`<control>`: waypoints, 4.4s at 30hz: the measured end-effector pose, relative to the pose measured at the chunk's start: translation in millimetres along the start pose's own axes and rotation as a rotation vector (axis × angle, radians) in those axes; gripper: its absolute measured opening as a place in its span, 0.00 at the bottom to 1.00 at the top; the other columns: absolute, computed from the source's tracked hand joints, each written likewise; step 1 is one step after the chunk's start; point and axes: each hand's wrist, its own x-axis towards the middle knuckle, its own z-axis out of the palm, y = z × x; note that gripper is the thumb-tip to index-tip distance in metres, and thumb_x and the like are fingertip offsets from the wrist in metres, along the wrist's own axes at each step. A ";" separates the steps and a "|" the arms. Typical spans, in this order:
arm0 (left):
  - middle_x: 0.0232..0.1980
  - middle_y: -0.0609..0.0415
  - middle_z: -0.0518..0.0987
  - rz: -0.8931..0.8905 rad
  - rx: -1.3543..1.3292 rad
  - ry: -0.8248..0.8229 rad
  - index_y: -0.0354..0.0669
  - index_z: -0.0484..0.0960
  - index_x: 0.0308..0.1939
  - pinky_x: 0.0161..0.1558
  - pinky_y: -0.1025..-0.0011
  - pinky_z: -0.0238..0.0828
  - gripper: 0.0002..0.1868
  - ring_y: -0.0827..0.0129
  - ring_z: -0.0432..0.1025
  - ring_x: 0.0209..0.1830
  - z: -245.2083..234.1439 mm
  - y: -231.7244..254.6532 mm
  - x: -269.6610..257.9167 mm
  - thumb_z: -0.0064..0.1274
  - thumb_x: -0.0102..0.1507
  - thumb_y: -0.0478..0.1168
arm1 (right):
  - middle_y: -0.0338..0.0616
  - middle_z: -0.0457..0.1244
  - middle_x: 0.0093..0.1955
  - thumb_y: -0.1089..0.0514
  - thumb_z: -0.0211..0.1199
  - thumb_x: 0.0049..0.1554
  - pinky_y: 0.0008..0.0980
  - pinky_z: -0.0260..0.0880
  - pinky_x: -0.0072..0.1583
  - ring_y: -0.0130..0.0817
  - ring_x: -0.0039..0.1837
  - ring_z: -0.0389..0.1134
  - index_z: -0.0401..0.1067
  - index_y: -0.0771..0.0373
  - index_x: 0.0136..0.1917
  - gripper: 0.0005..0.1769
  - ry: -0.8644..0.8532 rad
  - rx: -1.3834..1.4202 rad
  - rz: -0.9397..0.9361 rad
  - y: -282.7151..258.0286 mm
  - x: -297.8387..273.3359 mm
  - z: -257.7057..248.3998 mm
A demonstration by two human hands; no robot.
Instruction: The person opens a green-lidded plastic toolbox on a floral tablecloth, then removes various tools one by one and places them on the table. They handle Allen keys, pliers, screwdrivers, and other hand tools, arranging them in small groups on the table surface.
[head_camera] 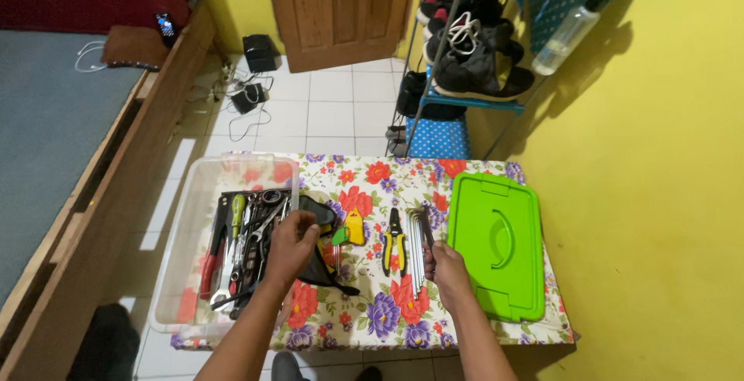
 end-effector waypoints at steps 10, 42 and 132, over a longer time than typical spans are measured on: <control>0.42 0.44 0.80 0.119 0.063 0.000 0.35 0.79 0.46 0.44 0.63 0.76 0.12 0.55 0.79 0.41 6.0 9.2 -2.6 0.56 0.59 0.36 | 0.36 0.67 0.44 0.57 0.55 0.57 0.27 0.68 0.44 0.25 0.40 0.64 0.74 0.64 0.64 0.23 0.155 -0.232 -0.044 71.0 44.1 15.1; 0.40 0.44 0.79 0.120 0.173 0.054 0.37 0.78 0.42 0.42 0.58 0.72 0.09 0.51 0.76 0.39 5.7 15.8 0.3 0.56 0.60 0.35 | 0.55 0.65 0.44 0.50 0.49 0.64 0.50 0.64 0.51 0.51 0.47 0.66 0.70 0.67 0.50 0.17 0.176 -0.796 -0.435 79.9 55.3 53.1; 0.43 0.52 0.84 -0.138 -0.410 -0.112 0.35 0.79 0.51 0.45 0.72 0.76 0.16 0.71 0.79 0.42 -219.3 -89.9 50.6 0.56 0.61 0.37 | 0.46 0.70 0.37 0.50 0.61 0.62 0.29 0.58 0.30 0.32 0.31 0.69 0.73 0.68 0.46 0.16 -0.072 -0.253 0.166 85.1 30.4 404.0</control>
